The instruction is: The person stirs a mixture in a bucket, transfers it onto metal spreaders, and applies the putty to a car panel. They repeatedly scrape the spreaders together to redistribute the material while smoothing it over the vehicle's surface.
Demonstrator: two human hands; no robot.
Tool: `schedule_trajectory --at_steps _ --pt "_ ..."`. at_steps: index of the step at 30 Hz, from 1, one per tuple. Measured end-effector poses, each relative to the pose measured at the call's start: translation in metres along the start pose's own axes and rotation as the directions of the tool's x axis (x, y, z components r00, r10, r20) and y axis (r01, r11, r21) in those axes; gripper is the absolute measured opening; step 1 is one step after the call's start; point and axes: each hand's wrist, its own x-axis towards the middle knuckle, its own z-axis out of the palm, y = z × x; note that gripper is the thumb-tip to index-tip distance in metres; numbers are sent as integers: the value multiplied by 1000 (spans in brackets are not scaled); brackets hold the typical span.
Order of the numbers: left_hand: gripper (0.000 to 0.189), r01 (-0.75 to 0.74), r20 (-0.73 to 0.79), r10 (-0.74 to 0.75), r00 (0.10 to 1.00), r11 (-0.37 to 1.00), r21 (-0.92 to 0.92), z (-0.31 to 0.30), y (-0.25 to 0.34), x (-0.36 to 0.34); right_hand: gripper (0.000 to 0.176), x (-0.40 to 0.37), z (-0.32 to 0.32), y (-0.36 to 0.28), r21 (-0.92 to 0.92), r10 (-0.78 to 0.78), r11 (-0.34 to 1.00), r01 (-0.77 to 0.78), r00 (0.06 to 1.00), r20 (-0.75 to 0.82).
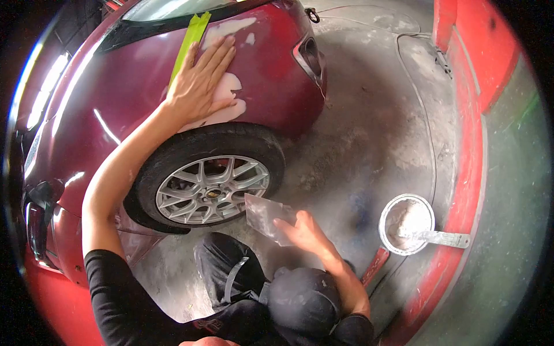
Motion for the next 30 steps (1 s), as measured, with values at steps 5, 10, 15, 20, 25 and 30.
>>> schedule_trajectory --at_steps 5,10,15,20,25,30 --pt "100 93 1 -93 996 995 21 16 28 -1 46 7 7 37 37 -119 992 122 990 -72" --pt "99 78 201 -81 976 997 23 6 47 -41 56 8 5 40 -15 -61 998 60 993 -99" --pt "104 19 258 -8 966 999 -42 14 58 -72 61 6 1 33 -67 -10 998 3 995 -101" --pt "101 47 239 -42 970 999 -14 7 43 -48 57 8 -1 31 62 -65 996 67 997 -32" --pt "97 219 -67 -219 973 976 -18 14 26 -4 51 5 0 36 -18 -64 998 63 994 -88" --pt "97 183 108 -180 978 983 -21 9 42 -41 50 -4 -7 12 -22 -17 1000 16 997 -81"
